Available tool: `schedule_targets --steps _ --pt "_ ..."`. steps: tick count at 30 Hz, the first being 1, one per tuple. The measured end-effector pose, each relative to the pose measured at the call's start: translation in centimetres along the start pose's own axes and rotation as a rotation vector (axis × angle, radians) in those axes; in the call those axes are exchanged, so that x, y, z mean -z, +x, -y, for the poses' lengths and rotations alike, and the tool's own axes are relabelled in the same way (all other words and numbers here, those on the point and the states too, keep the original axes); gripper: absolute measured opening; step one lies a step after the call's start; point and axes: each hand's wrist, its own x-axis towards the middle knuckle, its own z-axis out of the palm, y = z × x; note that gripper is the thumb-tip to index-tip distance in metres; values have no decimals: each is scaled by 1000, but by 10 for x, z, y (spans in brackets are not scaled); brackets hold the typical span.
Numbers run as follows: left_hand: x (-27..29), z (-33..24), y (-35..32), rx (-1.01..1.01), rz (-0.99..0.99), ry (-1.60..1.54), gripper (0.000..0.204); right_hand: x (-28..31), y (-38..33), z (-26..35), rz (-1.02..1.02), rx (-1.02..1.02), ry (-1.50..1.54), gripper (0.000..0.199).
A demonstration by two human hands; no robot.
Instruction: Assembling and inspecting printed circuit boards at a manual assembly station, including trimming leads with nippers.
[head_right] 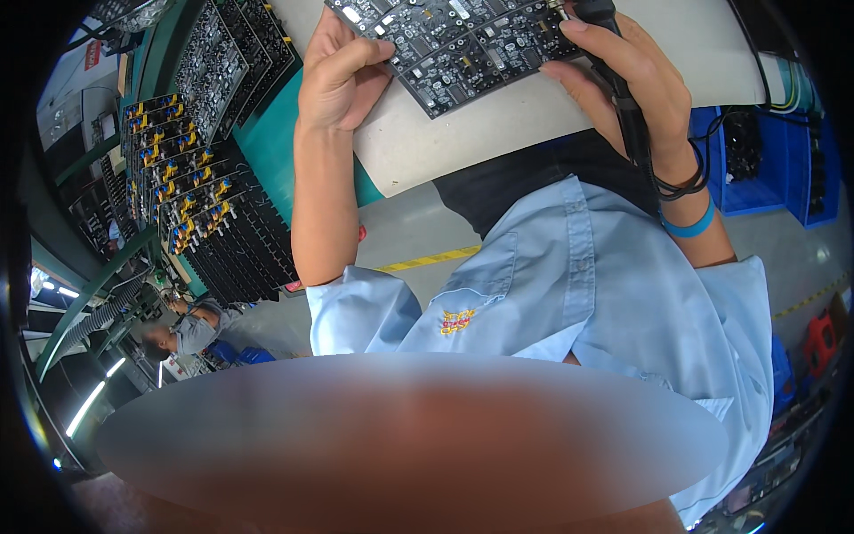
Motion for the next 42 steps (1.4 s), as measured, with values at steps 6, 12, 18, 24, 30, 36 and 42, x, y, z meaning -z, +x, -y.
schedule_targets --steps 6,12,18,24,30,36,42 --pt "0 0 -1 1 -3 0 82 -1 -3 -2 -3 -22 6 58" --pt "1 3 -1 -12 1 -10 82 -1 -5 -4 9 -26 8 57" --pt "2 5 1 -13 -8 -19 82 -1 -5 -3 -4 -35 2 57" --pt "1 5 1 5 -14 -30 82 -1 -3 -1 -14 -25 3 57" --pt "1 4 0 23 -35 -40 81 -1 -6 -2 -26 -8 -19 58" --pt "0 4 -1 16 -42 -50 81 -1 -7 -2 -18 -14 -28 58" --pt "1 5 0 6 -43 -63 81 -1 -8 -4 -23 -10 -29 58"
